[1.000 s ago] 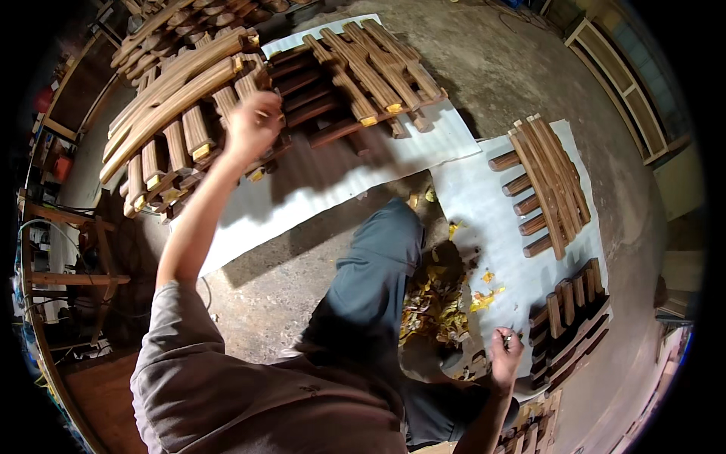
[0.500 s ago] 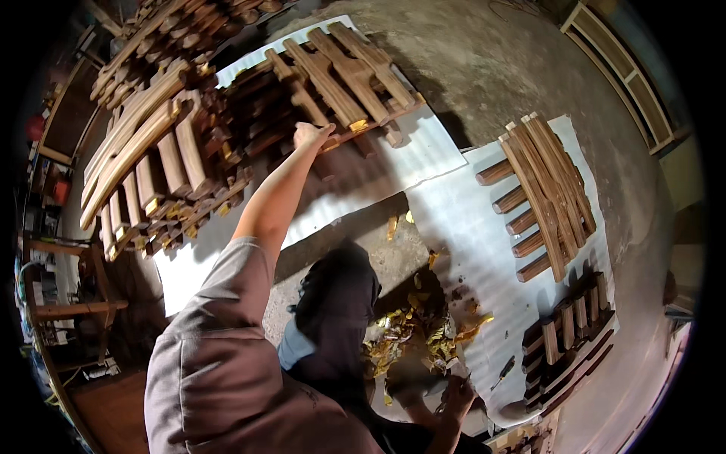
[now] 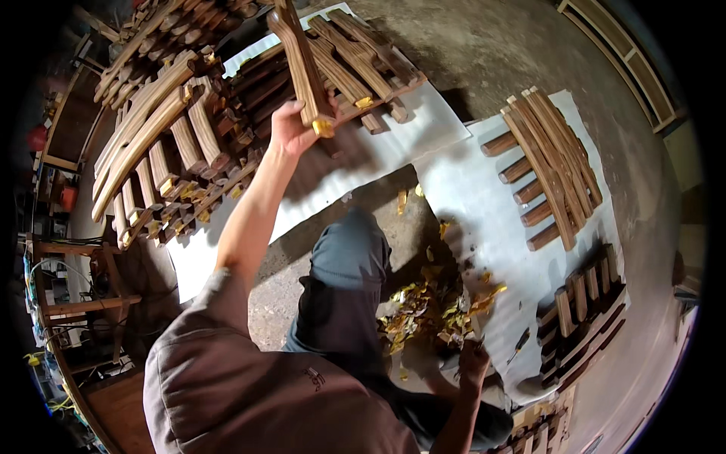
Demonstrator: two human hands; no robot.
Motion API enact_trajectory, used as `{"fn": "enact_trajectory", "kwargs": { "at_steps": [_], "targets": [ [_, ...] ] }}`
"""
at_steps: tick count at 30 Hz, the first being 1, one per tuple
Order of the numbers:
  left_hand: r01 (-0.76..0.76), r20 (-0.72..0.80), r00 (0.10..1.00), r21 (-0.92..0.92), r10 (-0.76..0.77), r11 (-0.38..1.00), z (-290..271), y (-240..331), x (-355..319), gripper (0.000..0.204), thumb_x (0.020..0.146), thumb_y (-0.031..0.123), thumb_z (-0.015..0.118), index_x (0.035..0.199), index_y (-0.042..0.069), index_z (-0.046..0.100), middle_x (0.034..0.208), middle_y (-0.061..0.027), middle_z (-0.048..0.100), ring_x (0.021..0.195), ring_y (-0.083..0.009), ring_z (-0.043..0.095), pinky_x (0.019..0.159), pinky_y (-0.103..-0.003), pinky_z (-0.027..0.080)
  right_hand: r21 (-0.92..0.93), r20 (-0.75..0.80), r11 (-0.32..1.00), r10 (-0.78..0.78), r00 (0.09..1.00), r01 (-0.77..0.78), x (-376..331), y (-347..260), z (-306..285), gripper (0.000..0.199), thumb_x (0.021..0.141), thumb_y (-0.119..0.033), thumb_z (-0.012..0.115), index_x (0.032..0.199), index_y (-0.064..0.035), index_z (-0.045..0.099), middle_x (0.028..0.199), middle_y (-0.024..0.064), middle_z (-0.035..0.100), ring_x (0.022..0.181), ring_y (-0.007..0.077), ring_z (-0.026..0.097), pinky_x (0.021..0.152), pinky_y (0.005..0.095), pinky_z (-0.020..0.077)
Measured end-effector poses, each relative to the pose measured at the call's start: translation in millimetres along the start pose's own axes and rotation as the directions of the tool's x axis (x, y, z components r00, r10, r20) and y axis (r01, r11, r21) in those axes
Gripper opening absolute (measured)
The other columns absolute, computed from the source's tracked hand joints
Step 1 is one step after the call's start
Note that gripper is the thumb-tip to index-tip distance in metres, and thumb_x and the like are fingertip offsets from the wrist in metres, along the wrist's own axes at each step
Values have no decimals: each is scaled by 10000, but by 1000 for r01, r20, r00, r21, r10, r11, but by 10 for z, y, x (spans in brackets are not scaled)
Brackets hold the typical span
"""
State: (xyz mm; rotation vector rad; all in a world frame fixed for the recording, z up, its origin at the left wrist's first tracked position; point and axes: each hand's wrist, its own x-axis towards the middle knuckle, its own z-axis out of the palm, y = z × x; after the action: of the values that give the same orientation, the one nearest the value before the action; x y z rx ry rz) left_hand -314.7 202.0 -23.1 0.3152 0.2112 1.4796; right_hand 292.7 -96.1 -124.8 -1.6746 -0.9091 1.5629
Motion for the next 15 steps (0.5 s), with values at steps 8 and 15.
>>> {"fn": "enact_trajectory", "kwargs": {
  "at_steps": [8, 15],
  "targets": [
    [-57, 233, 973, 206, 7, 977, 1782, -1134, -572, 556, 719, 121, 664, 1250, 72, 509, 985, -122, 575, 852, -252, 585, 826, -443, 516, -86, -83, 845, -534, 841, 528, -384, -1804, 1394, 180, 904, -74, 706, 1062, 9, 685, 798, -37, 610, 675, 46, 514, 647, 204, 442],
    [312, 336, 907, -127, -255, 942, 1641, -1998, -484, 543, 688, 90, 629, 1214, 33, 507, 980, -95, 496, 856, -224, 527, 846, -423, 494, -371, -126, 553, -826, 549, 746, -684, -1951, 1695, 346, 724, 39, 817, 1047, -22, 712, 869, 59, 699, 657, 104, 582, 606, 225, 470]
  ]
}}
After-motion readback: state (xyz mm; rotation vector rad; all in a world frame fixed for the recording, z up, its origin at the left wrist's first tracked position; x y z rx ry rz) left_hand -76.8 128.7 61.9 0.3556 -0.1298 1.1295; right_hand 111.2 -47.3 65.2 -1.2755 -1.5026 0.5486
